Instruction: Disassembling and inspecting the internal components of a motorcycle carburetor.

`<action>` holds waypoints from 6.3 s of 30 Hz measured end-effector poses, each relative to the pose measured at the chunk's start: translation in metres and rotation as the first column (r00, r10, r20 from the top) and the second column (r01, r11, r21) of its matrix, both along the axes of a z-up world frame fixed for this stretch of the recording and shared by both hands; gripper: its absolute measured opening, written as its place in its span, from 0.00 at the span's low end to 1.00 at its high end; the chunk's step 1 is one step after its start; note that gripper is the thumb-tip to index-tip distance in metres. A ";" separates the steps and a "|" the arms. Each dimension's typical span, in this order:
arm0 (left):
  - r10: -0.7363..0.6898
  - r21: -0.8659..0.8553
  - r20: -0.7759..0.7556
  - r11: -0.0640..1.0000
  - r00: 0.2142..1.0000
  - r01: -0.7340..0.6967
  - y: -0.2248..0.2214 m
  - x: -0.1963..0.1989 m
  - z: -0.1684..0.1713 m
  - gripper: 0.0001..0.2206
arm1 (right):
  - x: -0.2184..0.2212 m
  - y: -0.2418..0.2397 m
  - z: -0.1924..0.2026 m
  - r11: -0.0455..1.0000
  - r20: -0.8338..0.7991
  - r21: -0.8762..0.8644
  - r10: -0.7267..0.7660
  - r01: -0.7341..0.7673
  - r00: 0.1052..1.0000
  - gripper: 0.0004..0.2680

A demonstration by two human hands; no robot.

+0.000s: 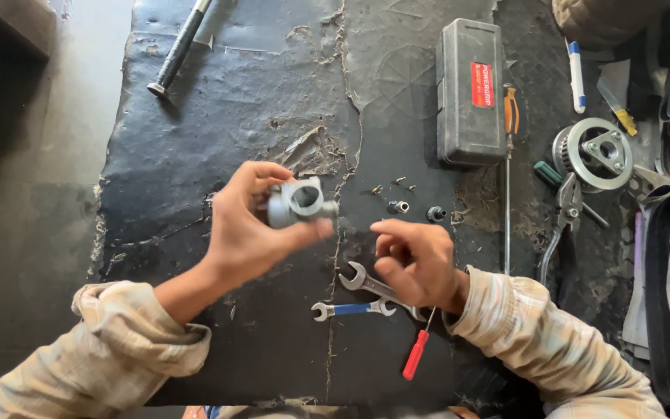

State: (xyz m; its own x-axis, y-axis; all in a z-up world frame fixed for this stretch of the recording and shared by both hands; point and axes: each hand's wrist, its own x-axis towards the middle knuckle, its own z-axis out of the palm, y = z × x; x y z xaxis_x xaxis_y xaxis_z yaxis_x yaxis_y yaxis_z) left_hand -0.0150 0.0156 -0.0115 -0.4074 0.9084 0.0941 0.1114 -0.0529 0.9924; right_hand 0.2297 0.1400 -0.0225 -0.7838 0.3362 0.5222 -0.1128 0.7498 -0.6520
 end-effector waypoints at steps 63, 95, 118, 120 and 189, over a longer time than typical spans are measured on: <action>-0.463 -0.167 -0.418 0.885 0.782 0.435 0.001 0.013 0.012 0.26 | -0.055 -0.007 0.051 0.097 -0.294 -0.955 -0.203 -0.279 0.934 0.20; -0.140 -0.074 -0.578 0.990 0.804 0.119 -0.017 0.045 0.014 0.24 | -0.050 -0.041 0.044 0.457 -0.330 -0.867 -0.235 -0.196 0.914 0.20; -0.065 0.025 -0.583 0.995 0.810 0.099 -0.012 0.051 0.009 0.18 | -0.036 -0.014 0.044 0.220 -0.444 -0.865 0.082 -0.450 0.892 0.18; -0.077 0.013 -0.584 0.994 0.808 0.105 -0.011 0.052 0.009 0.19 | -0.036 -0.013 0.044 0.194 -0.454 -0.861 0.118 -0.469 0.883 0.19; 0.391 0.307 -0.533 0.916 0.750 -0.260 -0.083 0.027 -0.006 0.27 | -0.056 -0.040 0.055 0.997 0.283 -0.071 0.048 -0.028 0.958 0.08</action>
State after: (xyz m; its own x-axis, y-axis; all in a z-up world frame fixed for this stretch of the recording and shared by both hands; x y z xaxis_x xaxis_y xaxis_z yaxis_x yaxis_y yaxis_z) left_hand 0.0125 -0.0676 -0.0172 -0.4843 0.6637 0.5701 0.7008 -0.0958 0.7069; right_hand 0.1735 0.0999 0.0321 -0.9095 0.3293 0.2538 0.0567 0.7030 -0.7089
